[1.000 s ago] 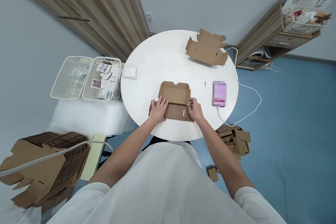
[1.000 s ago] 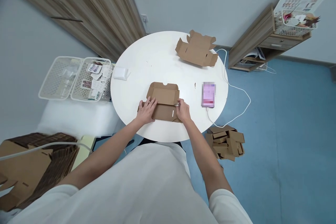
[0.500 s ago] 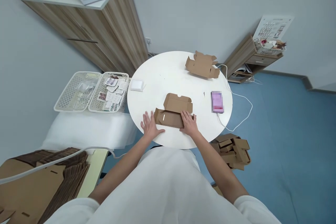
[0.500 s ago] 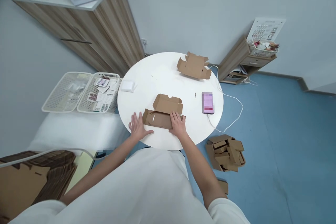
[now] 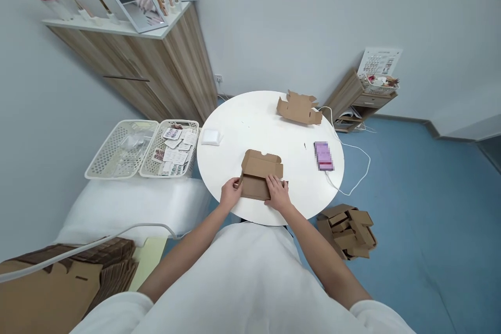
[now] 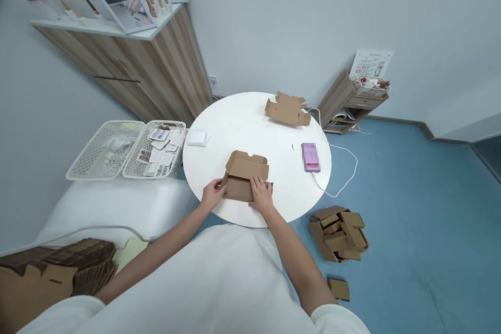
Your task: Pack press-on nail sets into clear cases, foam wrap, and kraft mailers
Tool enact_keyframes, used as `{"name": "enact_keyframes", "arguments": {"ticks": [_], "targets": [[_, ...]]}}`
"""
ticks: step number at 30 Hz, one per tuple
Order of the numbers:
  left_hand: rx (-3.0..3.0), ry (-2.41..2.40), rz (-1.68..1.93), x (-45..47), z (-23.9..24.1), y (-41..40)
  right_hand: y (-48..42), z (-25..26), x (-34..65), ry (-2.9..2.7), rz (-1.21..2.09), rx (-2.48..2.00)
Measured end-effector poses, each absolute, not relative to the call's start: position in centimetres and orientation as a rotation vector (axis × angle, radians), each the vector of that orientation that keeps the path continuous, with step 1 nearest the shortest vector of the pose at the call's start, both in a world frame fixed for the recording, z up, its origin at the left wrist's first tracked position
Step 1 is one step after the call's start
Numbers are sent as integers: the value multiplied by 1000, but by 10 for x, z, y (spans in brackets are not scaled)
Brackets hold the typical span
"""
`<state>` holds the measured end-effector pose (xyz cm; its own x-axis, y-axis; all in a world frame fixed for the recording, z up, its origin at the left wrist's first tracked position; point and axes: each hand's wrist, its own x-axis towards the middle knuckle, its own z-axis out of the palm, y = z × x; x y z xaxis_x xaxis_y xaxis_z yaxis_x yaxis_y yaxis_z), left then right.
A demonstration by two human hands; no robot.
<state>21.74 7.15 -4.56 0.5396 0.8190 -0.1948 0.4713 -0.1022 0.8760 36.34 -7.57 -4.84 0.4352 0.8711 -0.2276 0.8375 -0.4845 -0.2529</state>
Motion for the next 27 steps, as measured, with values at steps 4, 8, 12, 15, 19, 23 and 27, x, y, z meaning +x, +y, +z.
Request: {"name": "enact_keyframes", "arguments": {"ticks": [4,8,12,15,19,23,27], "targets": [[1929,1071,376,217,-48,66,-73,-50,358,-1527,481,-2606],[2056,1067,228,219,-52,73,-72,-51,357,-1576,509,-2624],[2069,1122,144,226,-52,82,-74,-49,360,-1614,544,-2623],[2027,1151,92,227,-52,85,-77,-45,364,-1660,592,-2595],[2048,1148,-11,227,-51,84,-81,-41,370,-1743,667,-2554],[2189,1128,-79,231,-50,80,-81,-41,370,-1750,652,-2562],[2235,1048,-15,227,-48,76,-82,-41,369,-1729,629,-2576]]}}
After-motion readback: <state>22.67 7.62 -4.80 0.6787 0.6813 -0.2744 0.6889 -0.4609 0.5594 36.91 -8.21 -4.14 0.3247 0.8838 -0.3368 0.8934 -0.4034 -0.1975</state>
